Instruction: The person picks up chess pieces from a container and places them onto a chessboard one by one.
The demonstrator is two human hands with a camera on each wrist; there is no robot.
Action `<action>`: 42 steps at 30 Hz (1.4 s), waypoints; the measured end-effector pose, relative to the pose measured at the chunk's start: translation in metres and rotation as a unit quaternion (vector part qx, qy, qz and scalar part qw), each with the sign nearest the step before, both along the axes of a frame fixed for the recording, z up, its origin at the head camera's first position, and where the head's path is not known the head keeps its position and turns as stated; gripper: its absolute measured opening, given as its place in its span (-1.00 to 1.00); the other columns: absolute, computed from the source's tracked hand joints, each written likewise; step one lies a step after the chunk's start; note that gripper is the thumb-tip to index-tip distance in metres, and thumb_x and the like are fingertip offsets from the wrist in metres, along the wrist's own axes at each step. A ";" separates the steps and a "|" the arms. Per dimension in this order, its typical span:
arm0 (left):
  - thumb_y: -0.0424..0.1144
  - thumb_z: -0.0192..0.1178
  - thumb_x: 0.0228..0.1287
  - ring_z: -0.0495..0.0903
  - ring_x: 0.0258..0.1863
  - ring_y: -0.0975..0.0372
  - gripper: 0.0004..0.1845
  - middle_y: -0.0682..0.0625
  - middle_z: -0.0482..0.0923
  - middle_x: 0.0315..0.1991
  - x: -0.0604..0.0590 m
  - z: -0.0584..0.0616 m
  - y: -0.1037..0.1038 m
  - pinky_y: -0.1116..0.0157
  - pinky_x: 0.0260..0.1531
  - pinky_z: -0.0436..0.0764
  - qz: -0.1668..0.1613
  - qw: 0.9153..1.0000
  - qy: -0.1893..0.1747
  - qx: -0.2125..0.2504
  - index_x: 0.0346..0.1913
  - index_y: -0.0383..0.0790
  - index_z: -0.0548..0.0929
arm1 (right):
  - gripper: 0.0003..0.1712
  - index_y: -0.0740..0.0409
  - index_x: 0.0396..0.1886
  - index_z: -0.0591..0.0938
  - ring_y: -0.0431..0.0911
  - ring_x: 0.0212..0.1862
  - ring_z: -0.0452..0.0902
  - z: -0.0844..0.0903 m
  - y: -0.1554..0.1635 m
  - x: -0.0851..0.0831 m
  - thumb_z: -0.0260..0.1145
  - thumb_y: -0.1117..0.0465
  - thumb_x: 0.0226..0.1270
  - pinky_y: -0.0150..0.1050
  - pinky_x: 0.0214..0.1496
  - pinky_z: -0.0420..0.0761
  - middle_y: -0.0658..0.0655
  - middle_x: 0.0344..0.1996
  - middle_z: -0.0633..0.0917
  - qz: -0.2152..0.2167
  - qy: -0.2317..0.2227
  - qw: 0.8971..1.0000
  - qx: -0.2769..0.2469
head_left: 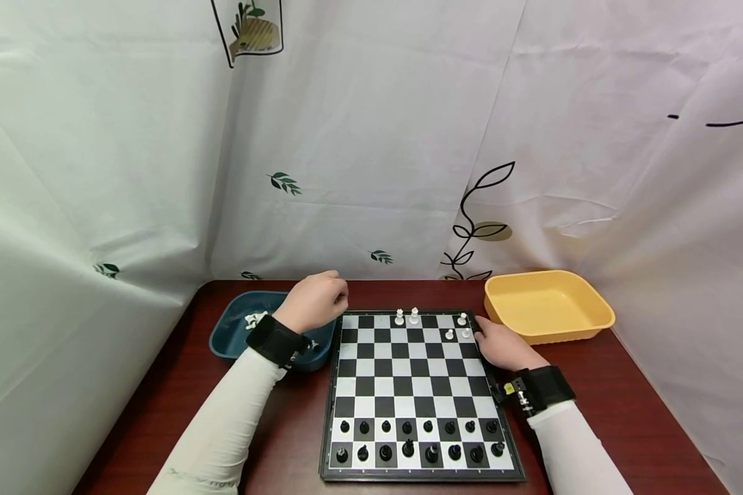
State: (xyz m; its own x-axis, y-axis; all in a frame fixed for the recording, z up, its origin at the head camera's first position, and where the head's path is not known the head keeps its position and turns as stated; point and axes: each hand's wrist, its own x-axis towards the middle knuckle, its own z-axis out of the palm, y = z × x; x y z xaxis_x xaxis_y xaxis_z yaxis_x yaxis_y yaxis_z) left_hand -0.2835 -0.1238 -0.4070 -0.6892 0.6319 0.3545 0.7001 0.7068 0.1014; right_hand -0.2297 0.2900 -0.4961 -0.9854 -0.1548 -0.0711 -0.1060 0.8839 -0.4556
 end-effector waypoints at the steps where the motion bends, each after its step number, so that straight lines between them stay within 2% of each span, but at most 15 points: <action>1: -0.42 0.29 0.49 0.48 -0.40 0.23 -0.80 0.06 0.50 -0.38 0.000 0.001 0.003 0.24 -0.37 0.53 -0.002 1.000 0.000 0.000 -0.33 -0.11 0.76 | -0.38 0.58 0.62 0.32 0.40 0.45 0.53 0.000 0.000 0.000 0.01 0.27 0.76 0.38 0.47 0.48 0.58 0.44 0.55 0.001 -0.001 1.000 0.000; 11: -0.41 0.30 0.50 0.49 -0.39 0.23 -0.82 0.05 0.52 -0.37 0.000 0.001 0.040 0.27 -0.36 0.50 -0.033 0.999 0.011 -0.004 -0.30 -0.11 0.76 | -0.37 0.58 0.63 0.31 0.42 0.48 0.50 0.002 0.000 0.000 0.00 0.26 0.77 0.37 0.50 0.46 0.58 0.46 0.53 -0.003 -0.005 1.000 0.001; 19: -0.39 0.29 0.53 0.51 -0.34 0.23 -0.83 0.05 0.58 -0.32 0.002 -0.003 0.069 0.25 -0.32 0.53 -0.061 0.998 -0.028 -0.001 -0.23 -0.10 0.82 | -0.38 0.58 0.62 0.32 0.41 0.48 0.50 -0.001 -0.001 0.000 0.01 0.27 0.77 0.37 0.51 0.45 0.58 0.45 0.53 -0.002 -0.004 1.000 -0.004; 25: -0.37 0.31 0.54 0.58 -0.30 0.24 -0.84 0.05 0.66 -0.27 0.001 -0.011 0.091 0.27 -0.26 0.59 -0.082 0.996 -0.042 -0.006 -0.19 -0.09 0.85 | -0.38 0.58 0.61 0.33 0.41 0.48 0.51 -0.002 -0.001 0.000 0.01 0.27 0.77 0.37 0.51 0.45 0.58 0.45 0.54 -0.001 -0.003 1.000 -0.003; 32: -0.34 0.31 0.56 0.55 -0.31 0.28 -0.82 0.09 0.64 -0.31 0.000 -0.022 0.114 0.35 -0.25 0.56 -0.099 0.993 -0.056 -0.021 -0.22 -0.06 0.86 | -0.39 0.58 0.61 0.33 0.42 0.47 0.51 0.001 -0.001 0.001 0.03 0.27 0.76 0.37 0.49 0.47 0.58 0.44 0.55 -0.001 -0.004 1.000 0.002; 42: -0.35 0.29 0.58 0.52 -0.32 0.30 -0.83 0.07 0.62 -0.25 0.000 -0.038 0.134 0.39 -0.23 0.52 -0.130 0.988 -0.074 -0.033 -0.15 -0.10 0.87 | -0.39 0.57 0.60 0.36 0.41 0.46 0.53 0.003 -0.002 0.001 0.03 0.28 0.75 0.36 0.49 0.47 0.57 0.43 0.57 -0.006 0.002 1.000 0.000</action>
